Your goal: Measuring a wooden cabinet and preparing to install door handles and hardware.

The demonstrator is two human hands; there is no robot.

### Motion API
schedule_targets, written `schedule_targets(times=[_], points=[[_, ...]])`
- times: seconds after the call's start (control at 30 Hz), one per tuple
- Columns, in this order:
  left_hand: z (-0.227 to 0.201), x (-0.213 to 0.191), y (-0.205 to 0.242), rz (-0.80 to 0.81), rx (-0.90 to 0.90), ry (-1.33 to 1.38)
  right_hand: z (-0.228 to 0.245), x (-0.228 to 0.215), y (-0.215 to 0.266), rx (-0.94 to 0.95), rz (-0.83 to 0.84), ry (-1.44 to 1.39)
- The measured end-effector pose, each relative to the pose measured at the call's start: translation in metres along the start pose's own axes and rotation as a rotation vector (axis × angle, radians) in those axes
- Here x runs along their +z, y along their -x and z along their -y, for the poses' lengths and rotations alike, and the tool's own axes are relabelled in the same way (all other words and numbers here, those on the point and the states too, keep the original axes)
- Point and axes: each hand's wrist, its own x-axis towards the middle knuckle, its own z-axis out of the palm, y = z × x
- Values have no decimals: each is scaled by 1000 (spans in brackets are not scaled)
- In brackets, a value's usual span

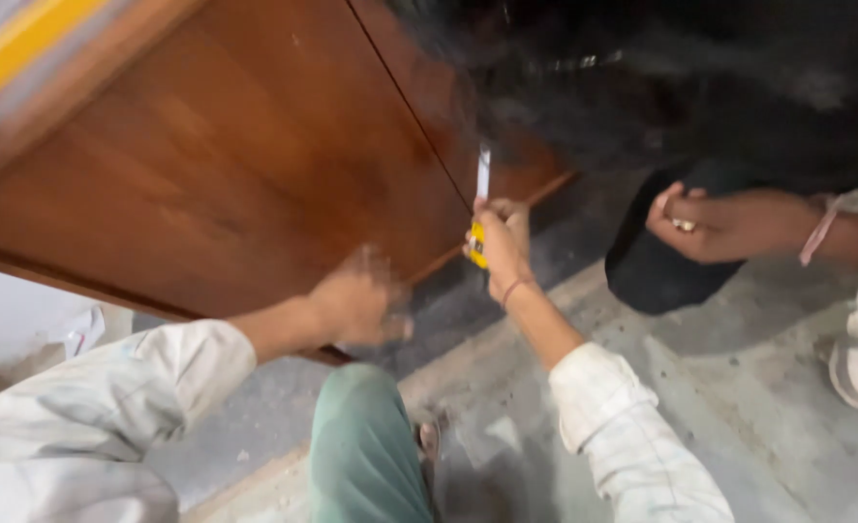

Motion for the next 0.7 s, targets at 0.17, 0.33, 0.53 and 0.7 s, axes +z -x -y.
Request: schedule_targets(times=[0.17, 0.33, 0.53, 0.7], points=[[-44, 67, 42, 160, 13, 581, -12, -49, -13, -55, -183, 591], [-49, 63, 53, -51, -128, 717, -45, -113, -24, 68, 39, 1362], [-49, 63, 54, -40, -124, 743, -58, -152, -10, 414, 274, 1803], [-48, 61, 55, -53, -125, 767, -92, -208, -17, 512, 295, 1976]])
